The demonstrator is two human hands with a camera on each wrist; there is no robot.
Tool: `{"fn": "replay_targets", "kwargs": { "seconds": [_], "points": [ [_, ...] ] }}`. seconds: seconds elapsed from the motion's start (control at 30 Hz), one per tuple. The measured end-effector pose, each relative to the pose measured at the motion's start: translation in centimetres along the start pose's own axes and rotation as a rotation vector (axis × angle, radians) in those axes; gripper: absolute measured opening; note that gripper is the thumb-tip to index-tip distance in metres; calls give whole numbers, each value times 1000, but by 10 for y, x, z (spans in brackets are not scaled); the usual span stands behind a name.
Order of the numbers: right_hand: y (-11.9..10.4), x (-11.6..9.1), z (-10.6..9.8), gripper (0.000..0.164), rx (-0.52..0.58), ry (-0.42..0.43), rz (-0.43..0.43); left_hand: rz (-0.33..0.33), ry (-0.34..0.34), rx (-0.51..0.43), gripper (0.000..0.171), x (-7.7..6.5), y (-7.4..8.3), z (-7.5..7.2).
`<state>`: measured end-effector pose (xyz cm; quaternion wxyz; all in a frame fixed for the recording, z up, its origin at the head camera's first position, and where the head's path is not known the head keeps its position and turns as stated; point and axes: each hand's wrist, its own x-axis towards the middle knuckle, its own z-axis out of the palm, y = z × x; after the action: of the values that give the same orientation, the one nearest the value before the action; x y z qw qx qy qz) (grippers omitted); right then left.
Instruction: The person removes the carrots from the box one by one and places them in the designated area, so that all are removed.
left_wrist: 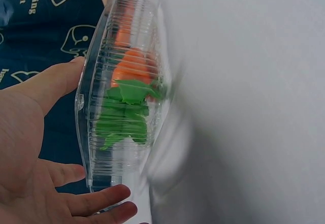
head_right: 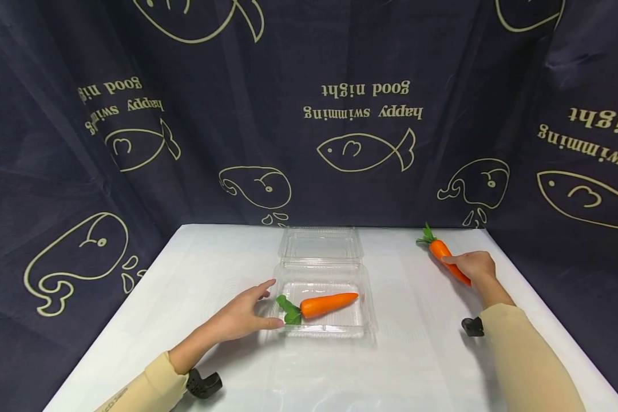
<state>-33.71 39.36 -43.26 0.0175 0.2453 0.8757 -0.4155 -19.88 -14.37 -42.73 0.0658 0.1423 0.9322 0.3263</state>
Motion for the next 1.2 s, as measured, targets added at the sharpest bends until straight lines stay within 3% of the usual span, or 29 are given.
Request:
{"fn": "replay_targets", "kwargs": {
  "seconds": [0.73, 1.2],
  "points": [
    [3, 0, 4, 81, -47, 39, 76, 10, 1, -26, 102, -1, 0, 0],
    [8, 3, 7, 80, 15, 29, 116, 6, 5, -18, 102, -1, 1, 1]
  ]
}}
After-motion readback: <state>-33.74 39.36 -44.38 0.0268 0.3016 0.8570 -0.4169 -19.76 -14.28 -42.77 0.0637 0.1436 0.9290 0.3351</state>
